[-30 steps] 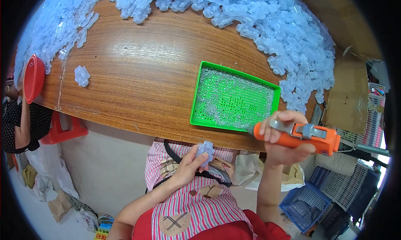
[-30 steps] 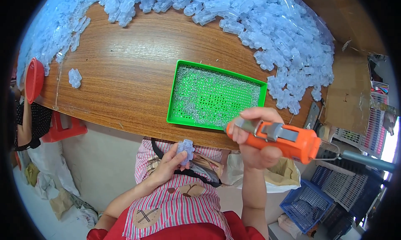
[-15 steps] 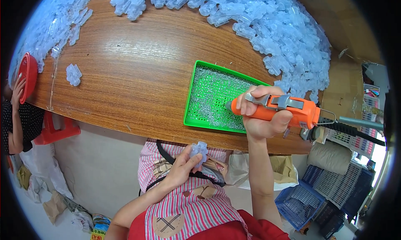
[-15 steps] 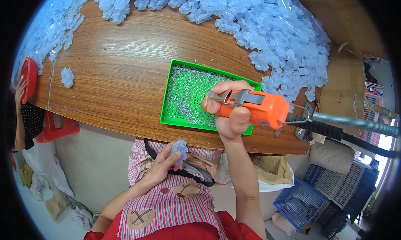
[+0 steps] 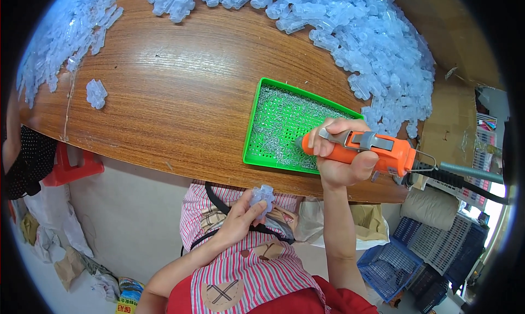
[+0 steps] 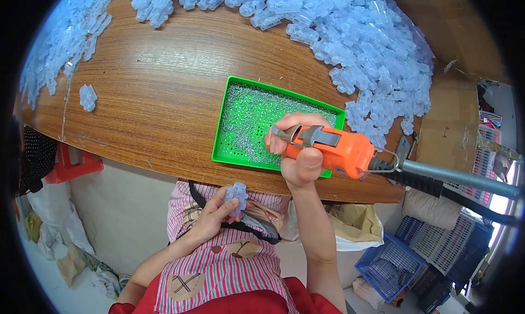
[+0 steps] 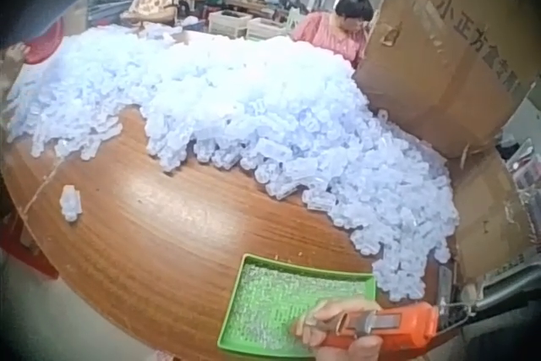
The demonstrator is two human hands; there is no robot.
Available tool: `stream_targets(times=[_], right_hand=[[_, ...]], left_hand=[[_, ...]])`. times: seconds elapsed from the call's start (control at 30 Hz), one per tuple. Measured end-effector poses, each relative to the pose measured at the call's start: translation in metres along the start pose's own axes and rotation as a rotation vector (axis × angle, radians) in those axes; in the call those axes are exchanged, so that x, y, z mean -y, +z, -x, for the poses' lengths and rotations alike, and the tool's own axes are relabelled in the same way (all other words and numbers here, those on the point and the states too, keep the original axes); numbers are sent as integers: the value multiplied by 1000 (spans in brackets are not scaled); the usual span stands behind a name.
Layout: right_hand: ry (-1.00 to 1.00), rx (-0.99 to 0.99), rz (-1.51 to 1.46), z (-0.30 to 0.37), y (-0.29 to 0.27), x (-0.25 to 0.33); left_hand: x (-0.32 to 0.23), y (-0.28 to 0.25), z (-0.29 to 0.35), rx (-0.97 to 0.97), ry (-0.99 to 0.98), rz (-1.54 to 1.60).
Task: The person assembles plastic casings by holding each piece by hand and driving screws into it with an electric screwdriver.
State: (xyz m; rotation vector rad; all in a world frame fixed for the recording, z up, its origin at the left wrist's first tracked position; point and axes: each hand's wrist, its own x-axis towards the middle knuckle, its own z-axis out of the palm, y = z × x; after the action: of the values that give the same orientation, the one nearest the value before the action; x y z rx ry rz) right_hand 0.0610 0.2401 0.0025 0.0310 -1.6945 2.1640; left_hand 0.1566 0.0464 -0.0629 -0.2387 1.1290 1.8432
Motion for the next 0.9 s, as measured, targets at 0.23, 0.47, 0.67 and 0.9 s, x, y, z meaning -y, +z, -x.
stream_targets(times=[0.23,0.47,0.67,0.9], right_hand=[[9,-6,-6,4,-5,-3],[19,38,-33,4,-6,-5],[36,1,-22,6,-3,1],[-47,184,-172,34,19,56]], left_hand=[[2,-3,0,1,-9,-11],[7,-7,-1,39,-4,-31],[8,-6,0,41,7,-50],[5,-3,0,0,34,-40]])
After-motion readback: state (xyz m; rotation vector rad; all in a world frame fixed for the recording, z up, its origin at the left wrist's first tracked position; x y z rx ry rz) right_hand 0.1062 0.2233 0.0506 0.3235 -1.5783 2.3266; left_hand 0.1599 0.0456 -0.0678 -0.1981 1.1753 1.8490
